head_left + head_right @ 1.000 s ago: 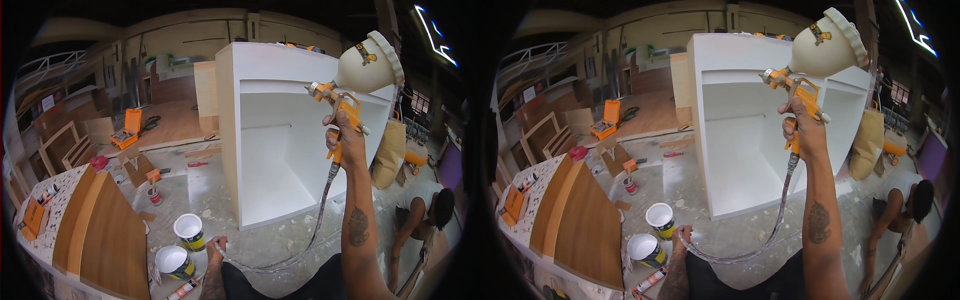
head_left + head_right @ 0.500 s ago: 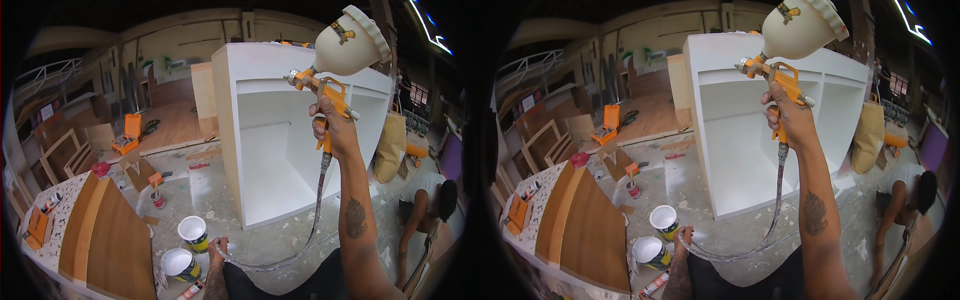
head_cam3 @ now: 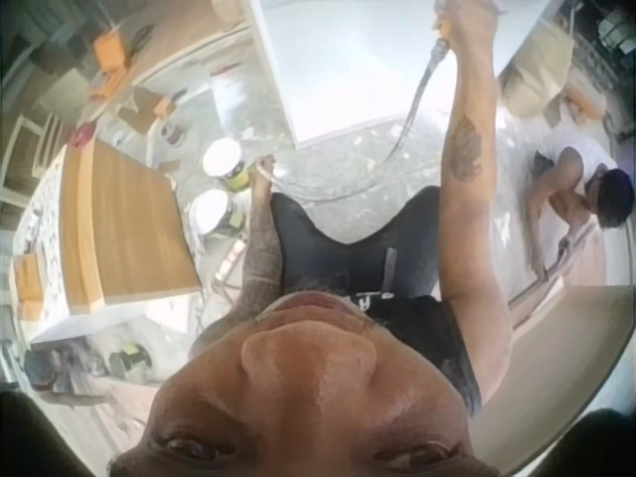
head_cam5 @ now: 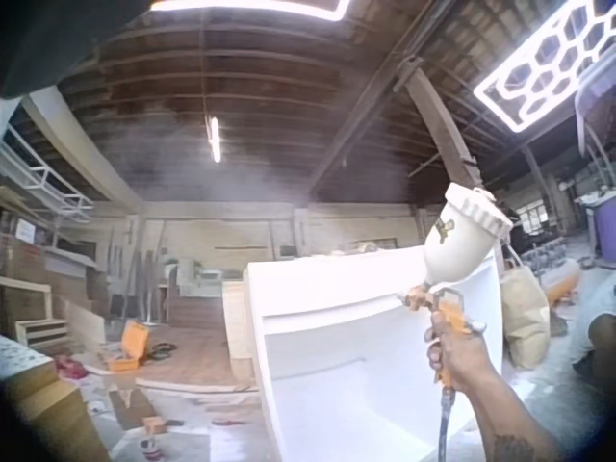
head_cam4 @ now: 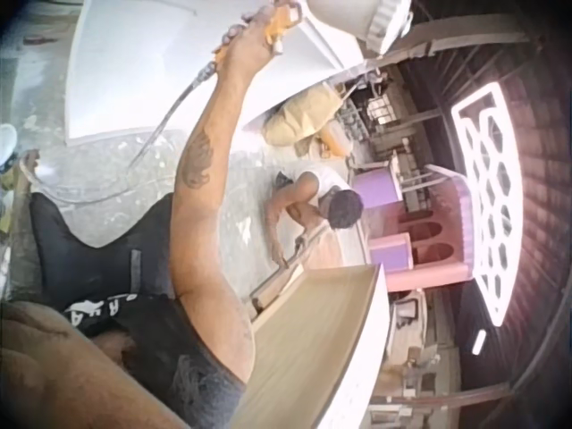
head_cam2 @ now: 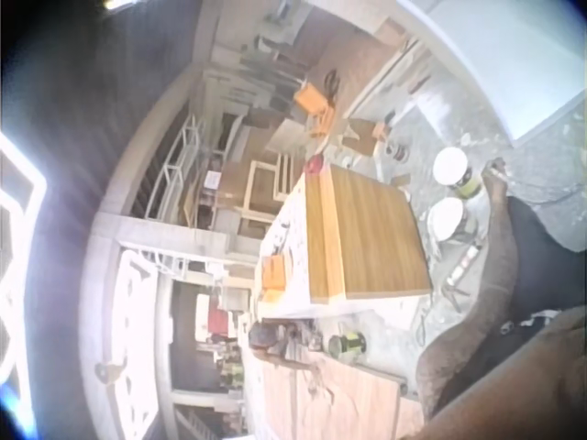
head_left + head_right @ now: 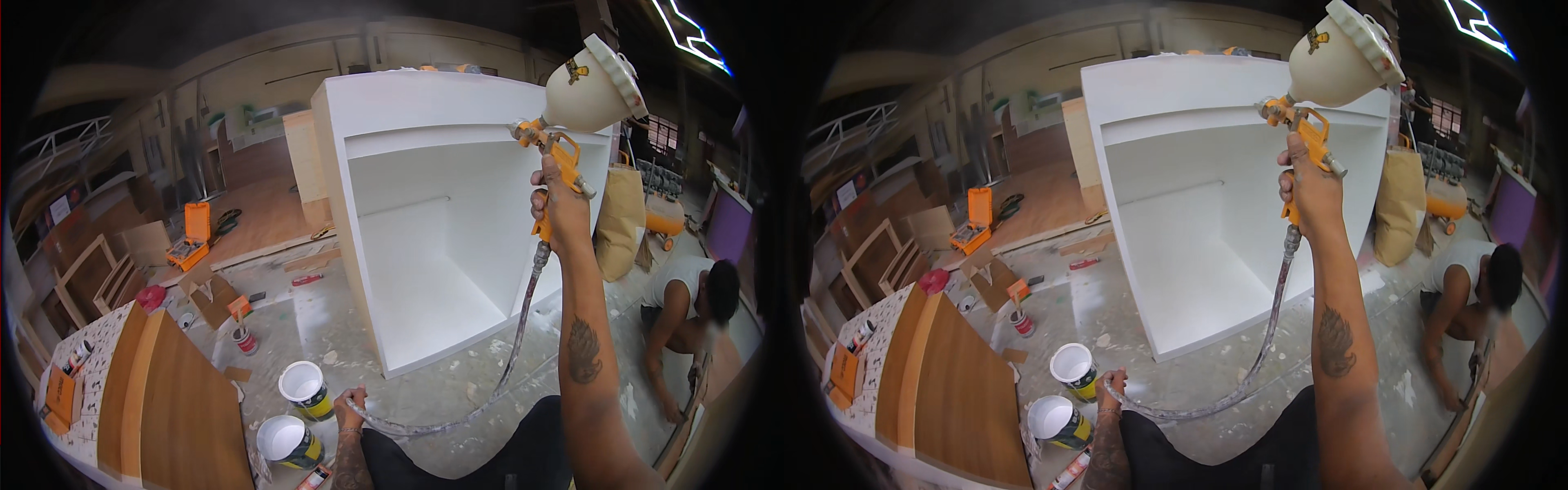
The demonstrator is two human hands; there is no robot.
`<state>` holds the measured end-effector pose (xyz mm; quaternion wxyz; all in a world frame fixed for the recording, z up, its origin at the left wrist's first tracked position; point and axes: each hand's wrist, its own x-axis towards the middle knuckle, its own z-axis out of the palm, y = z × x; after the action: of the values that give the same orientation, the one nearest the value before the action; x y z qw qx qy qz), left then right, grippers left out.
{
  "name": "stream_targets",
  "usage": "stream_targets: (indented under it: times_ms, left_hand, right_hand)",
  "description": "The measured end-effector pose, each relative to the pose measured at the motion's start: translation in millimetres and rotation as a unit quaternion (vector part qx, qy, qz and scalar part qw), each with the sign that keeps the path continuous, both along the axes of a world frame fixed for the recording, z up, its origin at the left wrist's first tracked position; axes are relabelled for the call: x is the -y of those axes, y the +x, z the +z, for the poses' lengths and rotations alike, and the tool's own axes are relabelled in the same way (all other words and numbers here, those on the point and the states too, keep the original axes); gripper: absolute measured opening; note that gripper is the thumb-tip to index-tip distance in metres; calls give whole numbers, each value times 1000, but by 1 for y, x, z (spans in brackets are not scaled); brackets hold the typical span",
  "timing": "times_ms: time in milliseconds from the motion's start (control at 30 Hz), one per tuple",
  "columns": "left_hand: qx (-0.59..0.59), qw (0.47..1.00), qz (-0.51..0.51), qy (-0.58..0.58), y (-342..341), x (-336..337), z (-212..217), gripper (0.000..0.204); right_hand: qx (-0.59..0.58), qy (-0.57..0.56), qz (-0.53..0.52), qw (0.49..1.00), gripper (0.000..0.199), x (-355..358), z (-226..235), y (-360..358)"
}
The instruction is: The person adjusts a spray gun, applies white paint to the interior and edges of a wooden cabinet unit, and then places newspaper on the top surface.
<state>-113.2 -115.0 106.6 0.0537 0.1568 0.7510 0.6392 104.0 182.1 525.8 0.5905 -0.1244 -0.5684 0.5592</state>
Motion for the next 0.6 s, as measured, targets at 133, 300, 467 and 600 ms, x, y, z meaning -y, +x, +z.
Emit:
stream_targets:
  times_ms: [133,300,467,600]
  left_hand:
    - [-19,1000,17,-15,1,-4,3,36]
    - [-83,996,12,-17,13,-11,15,35]
    - [-123,992,16,34,21,-23,26,28]
    - [-153,987,31,42,28,-29,32,27]
  right_hand:
    - [2,37,-47,998,38,2,6,11]
    - [71,21,63,995,48,9,34,22]
    - [82,69,173,979,48,31,68,5]
    - [102,96,180,974,47,32,79,-5]
